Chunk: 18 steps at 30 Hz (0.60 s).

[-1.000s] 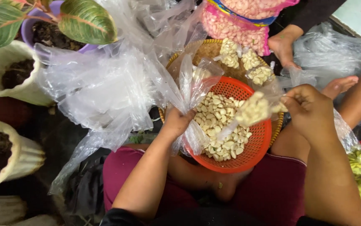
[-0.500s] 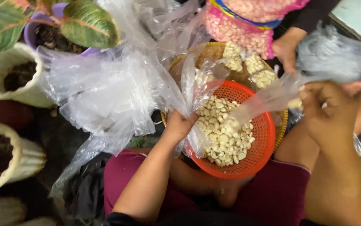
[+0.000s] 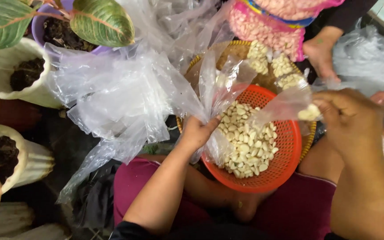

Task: The person scoops peeled garlic cloves from a large basket into small plastic bags by hand and using a large spoon.

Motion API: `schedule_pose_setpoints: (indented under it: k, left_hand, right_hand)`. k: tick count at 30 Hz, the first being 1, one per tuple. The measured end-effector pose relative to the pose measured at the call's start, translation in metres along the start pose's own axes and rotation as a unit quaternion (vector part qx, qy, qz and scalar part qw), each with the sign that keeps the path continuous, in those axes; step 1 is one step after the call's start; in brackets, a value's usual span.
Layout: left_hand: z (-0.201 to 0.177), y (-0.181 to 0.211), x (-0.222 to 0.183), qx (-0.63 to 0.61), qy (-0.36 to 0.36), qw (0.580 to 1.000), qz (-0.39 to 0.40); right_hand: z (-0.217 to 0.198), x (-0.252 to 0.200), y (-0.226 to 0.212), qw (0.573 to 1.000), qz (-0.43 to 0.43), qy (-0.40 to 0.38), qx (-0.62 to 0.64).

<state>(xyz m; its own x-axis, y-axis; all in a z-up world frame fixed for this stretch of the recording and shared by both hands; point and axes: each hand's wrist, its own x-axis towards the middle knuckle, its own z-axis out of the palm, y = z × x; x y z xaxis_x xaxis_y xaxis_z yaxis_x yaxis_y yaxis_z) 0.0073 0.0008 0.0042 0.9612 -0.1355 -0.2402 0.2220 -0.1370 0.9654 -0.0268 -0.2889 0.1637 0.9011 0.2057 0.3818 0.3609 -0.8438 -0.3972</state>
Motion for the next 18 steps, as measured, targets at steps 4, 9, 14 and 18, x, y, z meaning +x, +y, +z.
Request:
schedule_pose_setpoints:
  k: [4,9,14,18]
  left_hand:
    - [0.001,0.002,0.001,0.004,-0.008,1.000,0.016]
    - [0.005,-0.004,0.003,0.006,-0.018,1.000,0.016]
    - [0.003,-0.002,0.000,-0.047,0.017,0.992,0.112]
    - [0.005,-0.001,-0.006,-0.059,0.021,0.996,0.060]
  right_hand:
    - [-0.002,0.005,-0.013,0.987,0.144,-0.038,0.055]
    - [-0.004,-0.004,-0.010,0.984,0.137,-0.089,0.069]
    - [-0.005,-0.010,-0.022,0.997,0.081,-0.003,-0.008]
    - [-0.010,-0.026,-0.011,0.986,-0.032,0.120,-0.111]
